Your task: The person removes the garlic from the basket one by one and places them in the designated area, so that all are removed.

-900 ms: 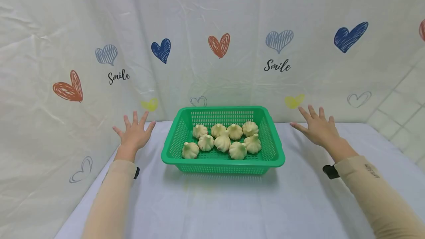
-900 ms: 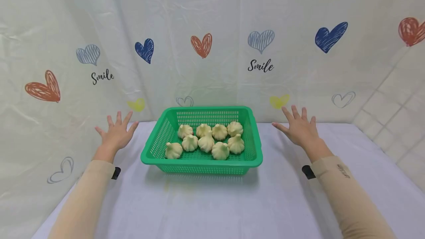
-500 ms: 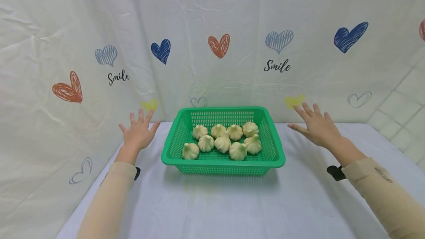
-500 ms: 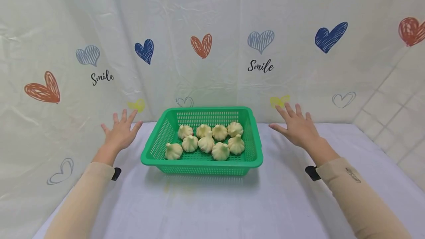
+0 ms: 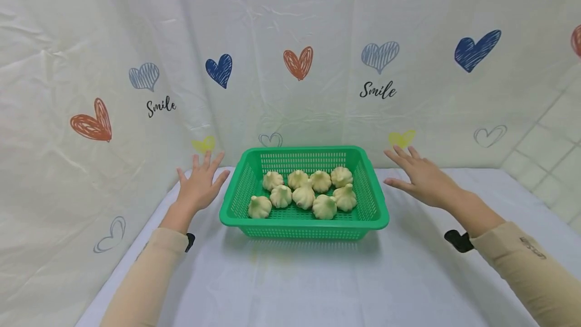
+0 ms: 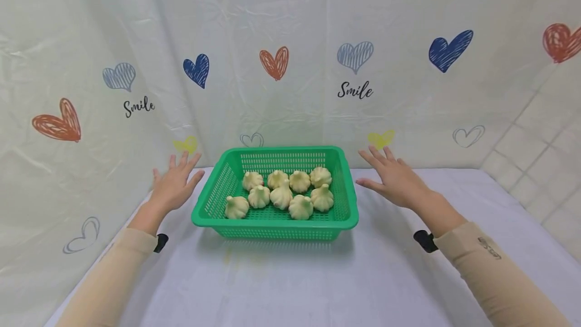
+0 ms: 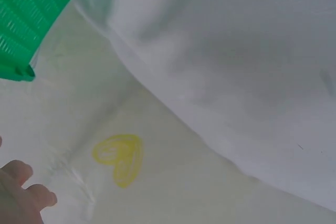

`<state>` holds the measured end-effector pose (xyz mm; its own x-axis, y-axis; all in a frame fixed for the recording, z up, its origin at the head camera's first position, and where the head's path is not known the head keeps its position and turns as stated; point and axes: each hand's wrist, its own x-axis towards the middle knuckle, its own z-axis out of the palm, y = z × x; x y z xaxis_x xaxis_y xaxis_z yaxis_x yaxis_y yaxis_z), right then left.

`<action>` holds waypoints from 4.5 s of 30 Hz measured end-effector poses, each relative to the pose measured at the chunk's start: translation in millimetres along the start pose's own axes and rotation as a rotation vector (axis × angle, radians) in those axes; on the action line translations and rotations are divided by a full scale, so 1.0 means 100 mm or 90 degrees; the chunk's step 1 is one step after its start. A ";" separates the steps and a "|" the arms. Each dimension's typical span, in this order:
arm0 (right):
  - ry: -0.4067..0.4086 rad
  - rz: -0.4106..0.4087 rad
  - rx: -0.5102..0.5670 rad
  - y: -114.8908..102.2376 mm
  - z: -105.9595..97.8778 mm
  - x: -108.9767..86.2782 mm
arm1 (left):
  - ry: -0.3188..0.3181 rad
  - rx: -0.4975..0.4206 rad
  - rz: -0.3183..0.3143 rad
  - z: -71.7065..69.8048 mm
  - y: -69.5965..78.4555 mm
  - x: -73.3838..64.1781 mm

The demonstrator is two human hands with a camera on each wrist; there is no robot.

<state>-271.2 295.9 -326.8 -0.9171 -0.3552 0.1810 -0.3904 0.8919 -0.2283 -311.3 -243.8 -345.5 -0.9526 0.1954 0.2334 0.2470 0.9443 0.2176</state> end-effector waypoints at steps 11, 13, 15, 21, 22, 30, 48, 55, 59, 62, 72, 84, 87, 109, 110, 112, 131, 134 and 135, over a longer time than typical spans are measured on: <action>-0.035 -0.080 0.089 -0.25 0.03 -0.02 | -0.033 -0.019 0.071 0.07 0.04 0.00; -0.044 -0.094 0.103 -0.30 0.04 -0.02 | -0.037 -0.027 0.076 0.07 0.04 0.00; -0.049 -0.104 0.109 -0.34 0.05 -0.01 | -0.042 -0.036 0.083 0.07 0.04 0.00; -0.050 -0.133 0.134 -0.49 0.07 0.01 | -0.065 -0.051 0.094 0.07 0.05 -0.01; -0.051 -0.136 0.143 -0.52 0.07 0.02 | -0.067 -0.051 0.094 0.08 0.05 -0.01; -0.045 -0.163 0.210 -0.67 0.16 0.13 | -0.084 -0.056 0.106 0.10 0.07 -0.01; -0.086 -0.181 0.165 -0.85 0.36 0.30 | -0.135 -0.071 0.114 0.14 0.05 0.00; -0.093 -0.173 0.093 -0.87 0.38 0.36 | -0.155 -0.084 0.120 0.12 0.05 -0.01; -0.101 -0.163 0.075 -0.90 0.39 0.41 | -0.160 -0.081 0.120 0.12 0.05 -0.01; -0.118 -0.146 0.055 -0.91 0.41 0.45 | -0.162 -0.083 0.119 0.11 0.05 -0.01; -0.162 -0.108 -0.006 -0.94 0.48 0.55 | -0.165 -0.097 0.122 0.11 0.06 0.01; -0.161 -0.099 -0.070 -1.00 0.51 0.59 | -0.164 -0.098 0.122 0.11 0.04 0.02; -0.155 -0.095 -0.069 -1.00 0.54 0.61 | -0.166 -0.099 0.121 0.12 0.04 0.02; -0.141 -0.127 -0.100 -0.95 0.65 0.67 | -0.166 -0.109 0.121 0.13 0.03 0.02; -0.141 -0.128 -0.101 -0.95 0.65 0.67 | -0.166 -0.109 0.120 0.13 0.03 0.02; -0.137 -0.133 -0.109 -0.95 0.65 0.67 | -0.167 -0.110 0.119 0.13 0.03 0.02; -0.140 -0.138 -0.038 -0.94 0.61 0.66 | -0.173 -0.091 0.117 0.11 0.07 0.02; -0.143 -0.132 -0.026 -0.94 0.63 0.68 | -0.174 -0.079 0.113 0.09 0.07 0.01; -0.143 -0.134 -0.021 -0.93 0.63 0.69 | -0.173 -0.074 0.114 0.09 0.07 0.01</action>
<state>-302.8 170.6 -353.0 -0.8124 -0.5831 0.0045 -0.5747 0.7992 -0.1759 -311.7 -234.4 -351.9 -0.9010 0.4334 0.0193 0.4180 0.8552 0.3064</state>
